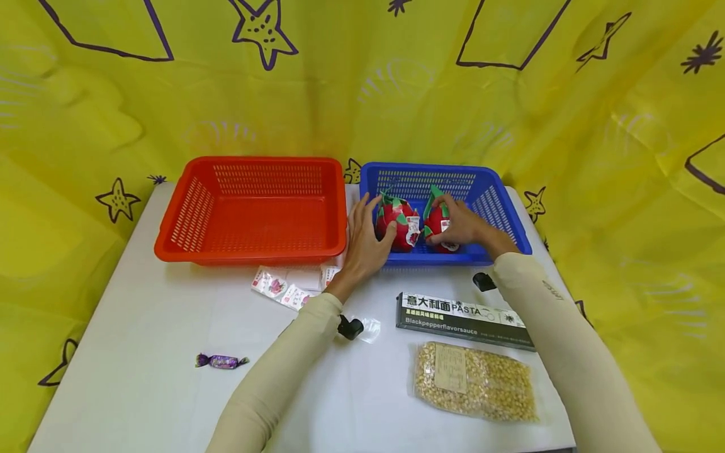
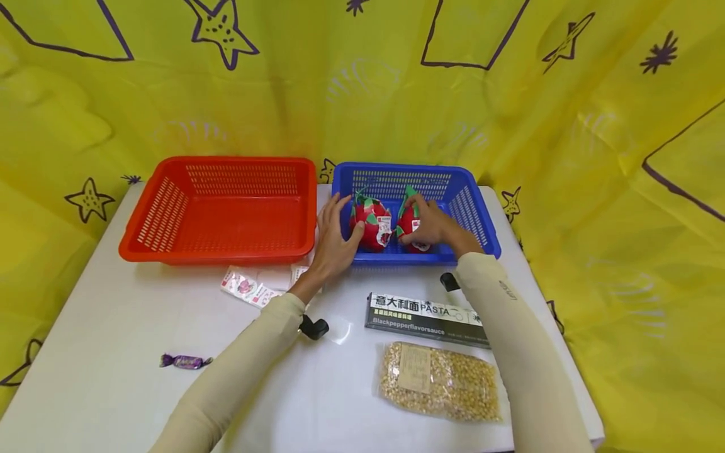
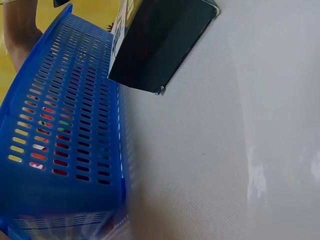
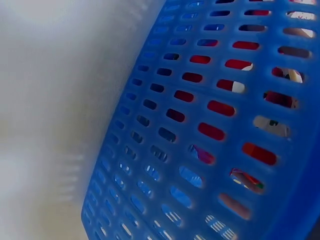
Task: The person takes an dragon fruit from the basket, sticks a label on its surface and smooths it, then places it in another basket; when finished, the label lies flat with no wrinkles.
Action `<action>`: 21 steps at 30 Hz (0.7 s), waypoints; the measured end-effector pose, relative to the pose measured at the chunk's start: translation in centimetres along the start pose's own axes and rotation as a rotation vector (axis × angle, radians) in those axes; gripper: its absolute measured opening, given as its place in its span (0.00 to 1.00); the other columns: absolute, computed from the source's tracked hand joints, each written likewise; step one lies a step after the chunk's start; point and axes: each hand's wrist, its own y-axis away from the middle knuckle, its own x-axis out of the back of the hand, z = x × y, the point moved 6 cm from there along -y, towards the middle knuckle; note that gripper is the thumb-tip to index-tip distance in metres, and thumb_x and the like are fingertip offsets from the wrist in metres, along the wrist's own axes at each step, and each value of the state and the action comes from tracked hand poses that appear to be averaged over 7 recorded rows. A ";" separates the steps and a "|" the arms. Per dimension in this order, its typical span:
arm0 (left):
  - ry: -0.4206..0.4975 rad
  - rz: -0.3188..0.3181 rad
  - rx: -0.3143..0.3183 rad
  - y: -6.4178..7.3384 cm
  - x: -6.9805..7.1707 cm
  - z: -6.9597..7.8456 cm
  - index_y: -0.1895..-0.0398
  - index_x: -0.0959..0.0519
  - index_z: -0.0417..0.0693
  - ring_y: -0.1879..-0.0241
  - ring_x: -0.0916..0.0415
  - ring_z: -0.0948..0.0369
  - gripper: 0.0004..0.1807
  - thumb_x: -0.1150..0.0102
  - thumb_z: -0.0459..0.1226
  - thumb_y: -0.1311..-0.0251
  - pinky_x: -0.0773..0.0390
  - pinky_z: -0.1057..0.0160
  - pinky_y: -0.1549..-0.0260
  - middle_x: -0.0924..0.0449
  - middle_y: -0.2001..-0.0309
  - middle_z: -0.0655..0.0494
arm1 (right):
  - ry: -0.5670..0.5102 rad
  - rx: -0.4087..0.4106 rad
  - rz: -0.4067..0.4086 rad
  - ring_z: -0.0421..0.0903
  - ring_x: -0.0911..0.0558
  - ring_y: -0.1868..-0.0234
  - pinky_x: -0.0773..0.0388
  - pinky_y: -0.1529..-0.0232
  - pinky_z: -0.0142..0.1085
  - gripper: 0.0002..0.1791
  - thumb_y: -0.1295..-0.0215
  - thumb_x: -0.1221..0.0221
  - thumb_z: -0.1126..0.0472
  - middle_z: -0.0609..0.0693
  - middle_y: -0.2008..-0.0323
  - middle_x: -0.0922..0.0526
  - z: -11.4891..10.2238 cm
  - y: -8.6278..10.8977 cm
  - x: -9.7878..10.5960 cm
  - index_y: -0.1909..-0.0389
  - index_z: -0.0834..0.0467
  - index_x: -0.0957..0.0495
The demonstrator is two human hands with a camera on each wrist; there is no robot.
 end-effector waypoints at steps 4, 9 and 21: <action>-0.003 0.002 0.005 0.2 0.5 -0.2 0.17 0.41 0.55 0.15 0.61 0.48 0.37 0.45 0.48 0.25 0.54 0.38 0.19 0.56 0.14 0.51 | 0.011 -0.006 -0.021 0.73 0.31 0.34 0.24 0.35 0.65 0.46 0.37 0.25 0.54 0.74 0.34 0.39 -0.7 0.0 -0.1 0.29 0.55 0.46; -0.044 -0.013 -0.006 0.2 1.1 0.1 0.17 0.40 0.59 0.15 0.62 0.47 0.35 0.46 0.49 0.24 0.52 0.35 0.20 0.58 0.13 0.53 | 0.037 -0.008 -0.034 0.74 0.32 0.33 0.27 0.33 0.68 0.48 0.36 0.26 0.53 0.74 0.32 0.41 -1.6 -0.1 0.0 0.26 0.55 0.48; -0.279 -0.250 -0.171 4.2 3.8 4.4 0.15 0.43 0.63 0.14 0.66 0.42 0.36 0.51 0.58 0.21 0.57 0.30 0.21 0.65 0.12 0.55 | 0.113 0.165 0.274 0.77 0.44 0.22 0.40 0.30 0.77 0.48 0.28 0.33 0.50 0.72 0.20 0.49 -5.9 2.6 0.8 0.16 0.58 0.48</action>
